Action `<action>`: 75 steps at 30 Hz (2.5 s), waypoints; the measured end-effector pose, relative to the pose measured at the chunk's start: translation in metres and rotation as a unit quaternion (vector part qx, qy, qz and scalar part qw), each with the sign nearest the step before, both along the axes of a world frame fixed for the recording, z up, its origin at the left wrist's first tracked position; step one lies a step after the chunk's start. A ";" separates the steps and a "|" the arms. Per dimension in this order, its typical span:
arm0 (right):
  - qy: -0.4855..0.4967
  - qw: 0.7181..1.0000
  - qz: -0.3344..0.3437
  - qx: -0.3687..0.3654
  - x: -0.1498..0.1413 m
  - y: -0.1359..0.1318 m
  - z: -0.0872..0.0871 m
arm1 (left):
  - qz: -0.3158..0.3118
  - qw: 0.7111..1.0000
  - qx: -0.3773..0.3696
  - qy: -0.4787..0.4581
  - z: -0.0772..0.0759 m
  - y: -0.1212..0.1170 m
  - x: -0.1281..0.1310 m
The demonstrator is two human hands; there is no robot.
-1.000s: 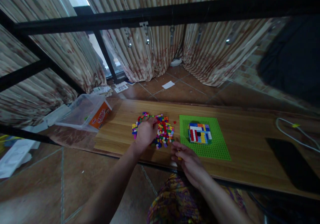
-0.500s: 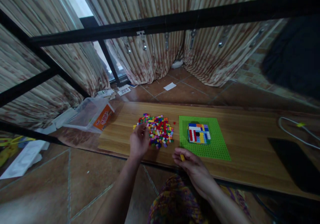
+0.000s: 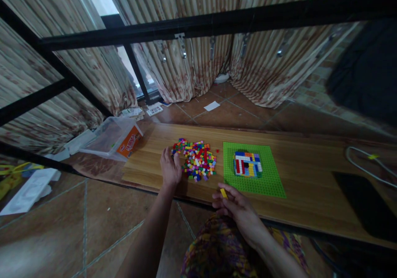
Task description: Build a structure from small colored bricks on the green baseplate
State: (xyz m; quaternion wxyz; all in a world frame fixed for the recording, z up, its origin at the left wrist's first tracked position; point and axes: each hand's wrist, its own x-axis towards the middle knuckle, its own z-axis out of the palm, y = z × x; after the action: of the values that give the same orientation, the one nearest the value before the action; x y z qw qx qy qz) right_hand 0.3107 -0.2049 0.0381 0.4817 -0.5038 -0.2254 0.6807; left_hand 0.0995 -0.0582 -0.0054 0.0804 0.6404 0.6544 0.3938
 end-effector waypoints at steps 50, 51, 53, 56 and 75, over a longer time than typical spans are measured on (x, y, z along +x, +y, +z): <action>-0.453 0.857 -0.184 0.166 0.111 0.000 -0.019 | -0.135 0.982 0.072 0.110 0.003 -0.026 0.009; -0.455 0.856 -0.179 0.167 0.110 0.000 -0.020 | -0.136 0.983 0.073 0.102 0.003 -0.026 0.009; -0.461 0.854 -0.169 0.171 0.105 0.000 -0.021 | -0.129 0.986 0.072 0.075 0.004 -0.026 0.008; -0.472 0.851 -0.127 0.191 0.084 0.000 -0.020 | -0.097 0.992 0.073 0.032 0.003 -0.027 0.006; -0.593 0.758 0.065 0.264 -0.015 0.058 -0.027 | -0.042 0.997 0.057 -0.001 -0.005 -0.029 0.007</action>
State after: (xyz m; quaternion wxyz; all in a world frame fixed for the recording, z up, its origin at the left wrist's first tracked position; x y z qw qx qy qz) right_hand 0.2953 -0.1471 0.0115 0.3202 -0.6434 -0.6690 0.1897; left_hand 0.1062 -0.0876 -0.0106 0.0606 0.6706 0.6032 0.4274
